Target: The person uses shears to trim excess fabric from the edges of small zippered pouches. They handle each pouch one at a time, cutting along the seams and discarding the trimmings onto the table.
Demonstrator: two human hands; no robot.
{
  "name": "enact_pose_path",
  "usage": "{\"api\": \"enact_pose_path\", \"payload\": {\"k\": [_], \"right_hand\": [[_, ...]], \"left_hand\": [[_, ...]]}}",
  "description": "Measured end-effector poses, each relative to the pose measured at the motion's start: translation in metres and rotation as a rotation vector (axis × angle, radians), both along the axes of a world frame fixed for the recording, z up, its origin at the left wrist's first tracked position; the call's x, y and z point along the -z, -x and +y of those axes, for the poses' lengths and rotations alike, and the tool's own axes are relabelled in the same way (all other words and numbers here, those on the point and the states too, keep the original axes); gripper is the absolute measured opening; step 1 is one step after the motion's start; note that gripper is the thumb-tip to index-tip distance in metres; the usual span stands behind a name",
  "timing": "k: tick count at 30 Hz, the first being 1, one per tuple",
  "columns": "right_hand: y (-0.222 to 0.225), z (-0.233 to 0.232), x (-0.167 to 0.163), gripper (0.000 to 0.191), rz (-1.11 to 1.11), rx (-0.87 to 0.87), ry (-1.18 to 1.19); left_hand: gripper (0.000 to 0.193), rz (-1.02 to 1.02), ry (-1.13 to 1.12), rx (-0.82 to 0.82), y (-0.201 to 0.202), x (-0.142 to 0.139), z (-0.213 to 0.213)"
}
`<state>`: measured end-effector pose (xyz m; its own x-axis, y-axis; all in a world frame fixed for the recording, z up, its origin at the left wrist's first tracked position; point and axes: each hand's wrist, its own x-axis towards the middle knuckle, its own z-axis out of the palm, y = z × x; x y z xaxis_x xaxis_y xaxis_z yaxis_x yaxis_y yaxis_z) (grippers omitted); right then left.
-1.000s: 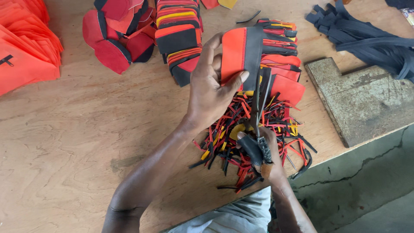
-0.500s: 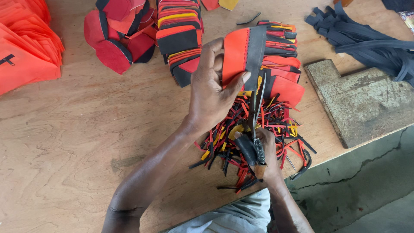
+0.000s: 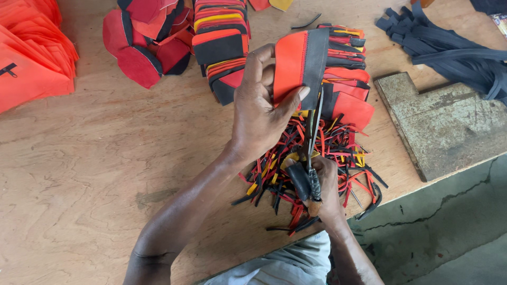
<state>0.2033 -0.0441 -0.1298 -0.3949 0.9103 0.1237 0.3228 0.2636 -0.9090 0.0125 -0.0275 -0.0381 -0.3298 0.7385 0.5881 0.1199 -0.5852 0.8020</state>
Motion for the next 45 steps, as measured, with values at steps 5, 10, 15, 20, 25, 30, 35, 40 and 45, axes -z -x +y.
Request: {"api": "enact_pose_path", "payload": {"k": [5,10,15,20,25,30,35,40,45], "right_hand": [[0.002,-0.004,-0.018,0.029,0.113,-0.114,-0.164],[-0.001,-0.004,0.003,0.041,-0.007,0.085,0.079],[-0.010,-0.006,0.041,0.060,0.046,0.117,-0.264],[-0.015,-0.002,0.048,0.060,0.070,0.070,-0.438],[-0.005,0.000,0.032,0.038,0.062,0.123,-0.044],[-0.005,-0.001,0.034,0.028,0.108,0.084,0.054],[-0.003,0.000,0.066,0.048,0.266,0.128,-0.279],[-0.016,0.002,0.080,0.066,0.165,0.034,-0.434],[-0.021,0.005,0.078,0.060,0.100,0.018,-0.433]], "left_hand": [[0.076,-0.056,-0.079,0.097,0.001,-0.004,-0.005],[0.051,0.182,-0.085,0.069,0.004,-0.010,-0.011],[0.053,0.142,-0.068,0.051,0.002,-0.012,-0.014],[0.054,0.191,-0.071,0.003,0.002,-0.013,-0.015],[0.053,0.145,-0.054,0.036,0.001,-0.012,-0.014],[0.052,0.136,-0.052,0.059,0.001,-0.009,-0.012],[0.049,0.078,-0.059,0.111,0.000,-0.005,-0.010],[0.048,0.057,-0.048,0.134,0.000,-0.003,-0.009],[0.049,0.100,-0.049,0.094,0.001,-0.002,-0.008]]}}
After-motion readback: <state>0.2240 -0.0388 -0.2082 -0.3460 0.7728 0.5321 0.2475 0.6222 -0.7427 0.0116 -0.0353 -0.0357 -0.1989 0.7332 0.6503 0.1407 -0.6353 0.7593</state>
